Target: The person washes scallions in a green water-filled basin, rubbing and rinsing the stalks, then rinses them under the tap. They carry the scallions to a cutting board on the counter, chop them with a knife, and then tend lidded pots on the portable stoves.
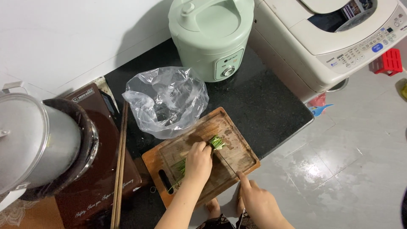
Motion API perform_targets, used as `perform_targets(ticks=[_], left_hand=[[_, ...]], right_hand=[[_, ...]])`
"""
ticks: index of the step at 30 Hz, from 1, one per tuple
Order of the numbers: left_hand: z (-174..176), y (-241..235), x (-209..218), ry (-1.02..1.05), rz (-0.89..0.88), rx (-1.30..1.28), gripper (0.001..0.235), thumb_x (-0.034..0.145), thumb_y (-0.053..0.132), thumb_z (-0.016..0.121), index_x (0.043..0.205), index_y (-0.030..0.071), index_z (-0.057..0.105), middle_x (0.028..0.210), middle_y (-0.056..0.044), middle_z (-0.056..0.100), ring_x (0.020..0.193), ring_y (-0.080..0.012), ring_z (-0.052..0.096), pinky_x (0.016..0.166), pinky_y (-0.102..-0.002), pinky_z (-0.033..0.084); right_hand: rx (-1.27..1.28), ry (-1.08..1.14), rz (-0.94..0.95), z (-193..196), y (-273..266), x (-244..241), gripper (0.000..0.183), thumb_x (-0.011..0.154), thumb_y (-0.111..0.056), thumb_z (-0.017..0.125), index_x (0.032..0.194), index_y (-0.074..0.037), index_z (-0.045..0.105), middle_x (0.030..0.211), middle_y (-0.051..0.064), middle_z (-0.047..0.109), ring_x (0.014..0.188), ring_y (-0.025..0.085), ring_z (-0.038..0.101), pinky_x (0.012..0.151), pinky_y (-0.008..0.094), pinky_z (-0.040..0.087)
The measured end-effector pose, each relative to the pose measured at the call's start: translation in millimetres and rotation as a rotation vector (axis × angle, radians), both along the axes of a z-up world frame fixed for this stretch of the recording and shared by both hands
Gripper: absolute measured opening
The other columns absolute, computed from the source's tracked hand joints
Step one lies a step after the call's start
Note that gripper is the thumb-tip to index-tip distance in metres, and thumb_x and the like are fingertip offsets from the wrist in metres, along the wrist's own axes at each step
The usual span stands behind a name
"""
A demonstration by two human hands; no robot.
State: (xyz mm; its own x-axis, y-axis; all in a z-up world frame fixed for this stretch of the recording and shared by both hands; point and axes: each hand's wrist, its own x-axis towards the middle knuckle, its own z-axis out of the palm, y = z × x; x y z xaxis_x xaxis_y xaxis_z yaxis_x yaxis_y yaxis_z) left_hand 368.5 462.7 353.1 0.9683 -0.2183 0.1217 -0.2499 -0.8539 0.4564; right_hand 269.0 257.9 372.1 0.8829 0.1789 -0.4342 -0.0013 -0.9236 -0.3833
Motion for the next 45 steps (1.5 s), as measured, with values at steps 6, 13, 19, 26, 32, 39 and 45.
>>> perform_targets(ticks=[6, 13, 19, 26, 32, 39, 45], left_hand=[[-17.6, -4.7, 3.3, -0.013, 0.033, -0.004, 0.013, 0.079, -0.003, 0.071, 0.091, -0.005, 0.075, 0.104, -0.015, 0.069, 0.103, -0.0303, 0.063, 0.09, -0.042, 0.054], [-9.6, -3.5, 3.6, -0.01, 0.047, -0.023, 0.011, 0.076, -0.004, 0.071, 0.086, -0.005, 0.075, 0.101, -0.013, 0.069, 0.101, -0.0301, 0.063, 0.086, -0.04, 0.055], [-13.6, 0.8, 1.3, 0.018, 0.025, -0.036, 0.024, 0.082, 0.001, 0.072, 0.104, -0.006, 0.075, 0.117, -0.016, 0.069, 0.114, -0.0286, 0.063, 0.098, -0.039, 0.054], [-7.8, 21.0, 16.2, 0.199, 0.075, -0.135, 0.022, 0.097, 0.016, 0.069, 0.112, 0.001, 0.075, 0.126, -0.013, 0.071, 0.118, -0.0266, 0.066, 0.108, -0.038, 0.049], [56.0, 31.7, 2.1, 0.3, 0.366, -0.171, 0.023, 0.1, 0.019, 0.062, 0.115, 0.004, 0.073, 0.124, -0.011, 0.073, 0.119, -0.0253, 0.066, 0.105, -0.037, 0.052], [-13.7, 30.4, -29.5, 0.053, -0.034, 0.142, 0.048, 0.082, 0.015, 0.079, 0.124, -0.004, 0.064, 0.135, -0.02, 0.062, 0.127, -0.0343, 0.056, 0.11, -0.045, 0.043], [-6.0, 22.5, -23.6, -0.064, -0.014, 0.054, 0.029, 0.077, 0.0, 0.075, 0.106, -0.005, 0.071, 0.118, -0.017, 0.068, 0.115, -0.0319, 0.063, 0.096, -0.043, 0.053]], right_hand=[[-0.099, 0.122, 0.058, -36.2, 2.9, 2.6, 0.043, 0.094, -0.016, 0.057, 0.131, -0.003, 0.043, 0.093, 0.017, 0.07, 0.081, 0.033, 0.074, 0.066, 0.04, 0.06], [0.048, 0.36, -0.192, -23.0, 27.0, 35.3, 0.026, 0.108, -0.022, 0.04, 0.127, -0.004, 0.046, 0.078, 0.021, 0.077, 0.081, 0.038, 0.074, 0.072, 0.045, 0.057], [-0.044, 0.263, -0.015, -18.4, 21.5, 42.4, 0.028, 0.097, -0.014, 0.052, 0.121, -0.005, 0.04, 0.076, 0.02, 0.07, 0.077, 0.042, 0.071, 0.063, 0.051, 0.055], [0.234, 0.011, -0.132, 12.7, -1.4, 20.6, 0.021, 0.099, -0.027, 0.054, 0.104, -0.009, 0.044, 0.071, 0.02, 0.069, 0.072, 0.044, 0.068, 0.063, 0.056, 0.051], [0.227, 0.026, -0.172, 19.2, -3.5, -1.7, 0.026, 0.098, -0.027, 0.053, 0.117, -0.011, 0.045, 0.072, 0.018, 0.071, 0.07, 0.041, 0.07, 0.062, 0.053, 0.054], [0.153, 0.062, -0.051, 2.6, 9.5, -8.3, 0.039, 0.095, -0.019, 0.055, 0.128, -0.009, 0.039, 0.078, 0.016, 0.071, 0.074, 0.038, 0.071, 0.062, 0.049, 0.056], [0.009, 0.111, -0.013, 3.7, 12.5, -6.7, 0.052, 0.094, -0.02, 0.056, 0.139, -0.01, 0.034, 0.088, 0.014, 0.071, 0.078, 0.035, 0.073, 0.064, 0.046, 0.059]])
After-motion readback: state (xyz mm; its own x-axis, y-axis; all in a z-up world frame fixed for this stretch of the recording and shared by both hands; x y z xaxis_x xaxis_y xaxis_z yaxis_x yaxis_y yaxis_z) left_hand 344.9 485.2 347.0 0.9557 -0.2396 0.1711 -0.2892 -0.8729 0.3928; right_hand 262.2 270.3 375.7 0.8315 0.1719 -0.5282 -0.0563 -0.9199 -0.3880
